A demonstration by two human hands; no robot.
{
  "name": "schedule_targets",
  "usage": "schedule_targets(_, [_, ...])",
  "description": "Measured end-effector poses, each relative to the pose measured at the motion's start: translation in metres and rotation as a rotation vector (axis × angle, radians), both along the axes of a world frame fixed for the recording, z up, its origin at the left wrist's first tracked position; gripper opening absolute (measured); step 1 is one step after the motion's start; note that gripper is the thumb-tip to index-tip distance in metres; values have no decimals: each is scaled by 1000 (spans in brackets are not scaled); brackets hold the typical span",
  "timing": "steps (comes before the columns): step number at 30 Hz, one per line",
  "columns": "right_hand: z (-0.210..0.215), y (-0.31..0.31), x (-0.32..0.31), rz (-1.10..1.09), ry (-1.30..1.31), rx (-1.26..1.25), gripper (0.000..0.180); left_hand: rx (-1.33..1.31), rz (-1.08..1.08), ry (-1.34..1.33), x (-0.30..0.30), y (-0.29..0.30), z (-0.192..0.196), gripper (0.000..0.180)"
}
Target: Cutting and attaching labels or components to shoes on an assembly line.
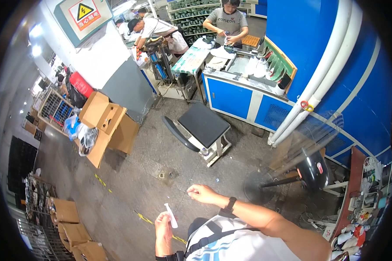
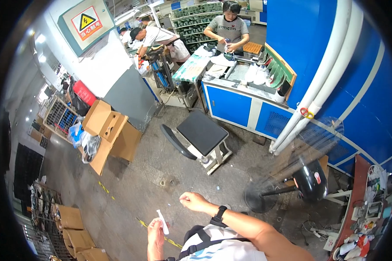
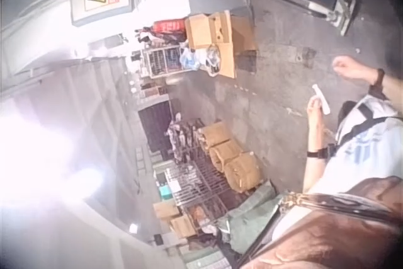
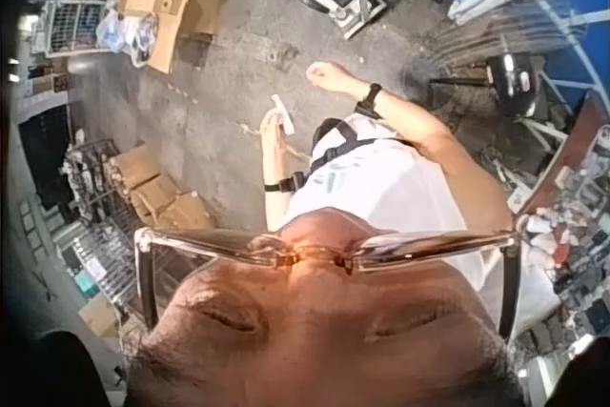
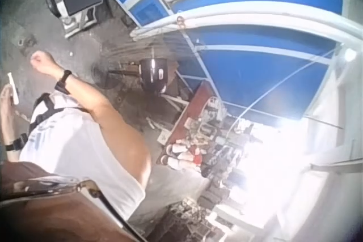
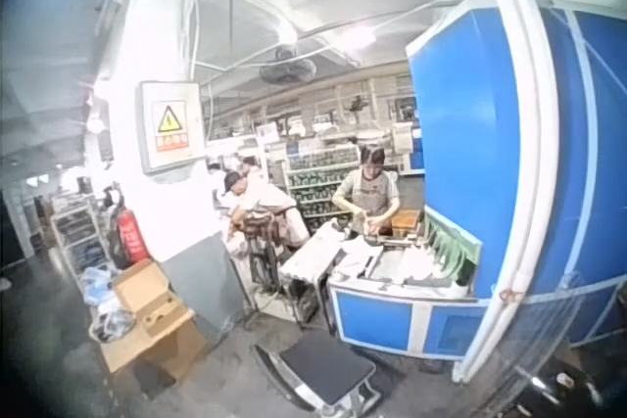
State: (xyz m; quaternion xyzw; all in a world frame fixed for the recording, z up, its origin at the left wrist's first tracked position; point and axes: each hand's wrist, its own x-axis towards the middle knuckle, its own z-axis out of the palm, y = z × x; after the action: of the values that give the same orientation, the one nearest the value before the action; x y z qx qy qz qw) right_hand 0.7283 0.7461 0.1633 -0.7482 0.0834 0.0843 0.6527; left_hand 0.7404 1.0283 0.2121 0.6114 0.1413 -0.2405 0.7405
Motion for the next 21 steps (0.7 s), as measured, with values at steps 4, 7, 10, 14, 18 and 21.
schedule_targets(4, [-14, -8, 88, -65, 32, 316, 26, -39, -92, 54, 75, -36, -6, 8])
schedule_targets(7, [-38, -31, 133, -141, 143, 365, 23, -22, -222, 73, 134, -92, -12, 9])
schedule_targets(10, [-40, -89, 167, -316, 119, 325, 17, -66, -390, 74, 208, -155, -14, 9])
schedule_targets(14, [-67, -204, 196, -685, 171, 468, 20, -60, -608, -66, 310, -210, -24, 18])
schedule_targets(18, [-78, -322, 195, -1172, -49, 904, 15, -54, -606, -32, 378, -256, 5, 18])
schedule_targets(21, [-70, -431, 141, -1513, -213, 929, 11, -49, -758, -54, 423, -286, -13, 15])
